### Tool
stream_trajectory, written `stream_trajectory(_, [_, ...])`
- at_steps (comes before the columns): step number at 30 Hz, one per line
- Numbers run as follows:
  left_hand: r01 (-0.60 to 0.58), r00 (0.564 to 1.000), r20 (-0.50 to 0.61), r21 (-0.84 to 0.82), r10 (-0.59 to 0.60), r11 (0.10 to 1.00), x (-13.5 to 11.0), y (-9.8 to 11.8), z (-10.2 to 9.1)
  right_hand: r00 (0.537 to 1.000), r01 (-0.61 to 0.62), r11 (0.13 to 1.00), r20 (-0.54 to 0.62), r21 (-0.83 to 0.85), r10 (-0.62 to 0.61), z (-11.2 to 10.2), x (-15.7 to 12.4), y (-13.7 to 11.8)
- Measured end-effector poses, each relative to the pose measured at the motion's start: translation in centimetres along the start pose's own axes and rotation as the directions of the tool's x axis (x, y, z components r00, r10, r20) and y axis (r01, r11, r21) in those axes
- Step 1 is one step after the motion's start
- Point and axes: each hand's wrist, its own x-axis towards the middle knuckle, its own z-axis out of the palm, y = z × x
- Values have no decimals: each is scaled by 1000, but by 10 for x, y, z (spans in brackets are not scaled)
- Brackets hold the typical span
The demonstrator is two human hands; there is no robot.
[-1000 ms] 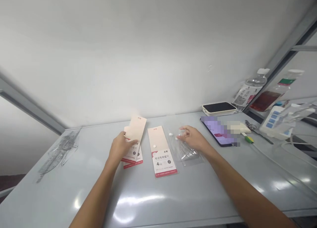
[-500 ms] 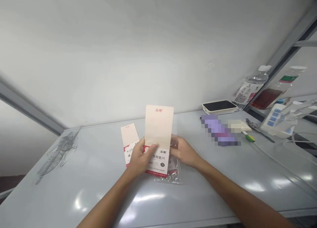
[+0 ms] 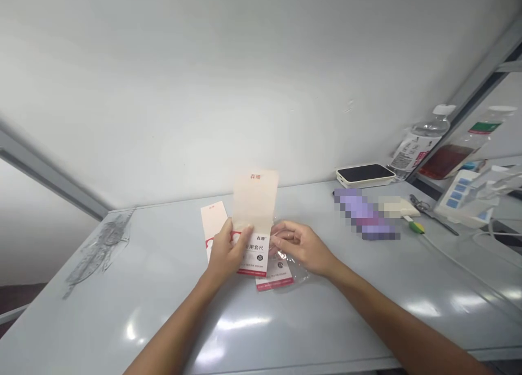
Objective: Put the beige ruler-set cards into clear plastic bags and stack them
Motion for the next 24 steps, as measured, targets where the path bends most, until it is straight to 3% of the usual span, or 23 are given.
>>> stream_trajectory(8, [38,998,-38,-110,-42,993,3,-7,2,996,-80,962,-6,261,85,-4,3,2])
stream_trajectory(15, [8,1000,-11,-228,-10,974,0,-9,4,979,-199,954,6,224,203,0,3,9])
stream_trajectory(24, [65,994,-68,-272,-87,960,0,-5,2,983,-179,964,-5,197,183,-1,4,8])
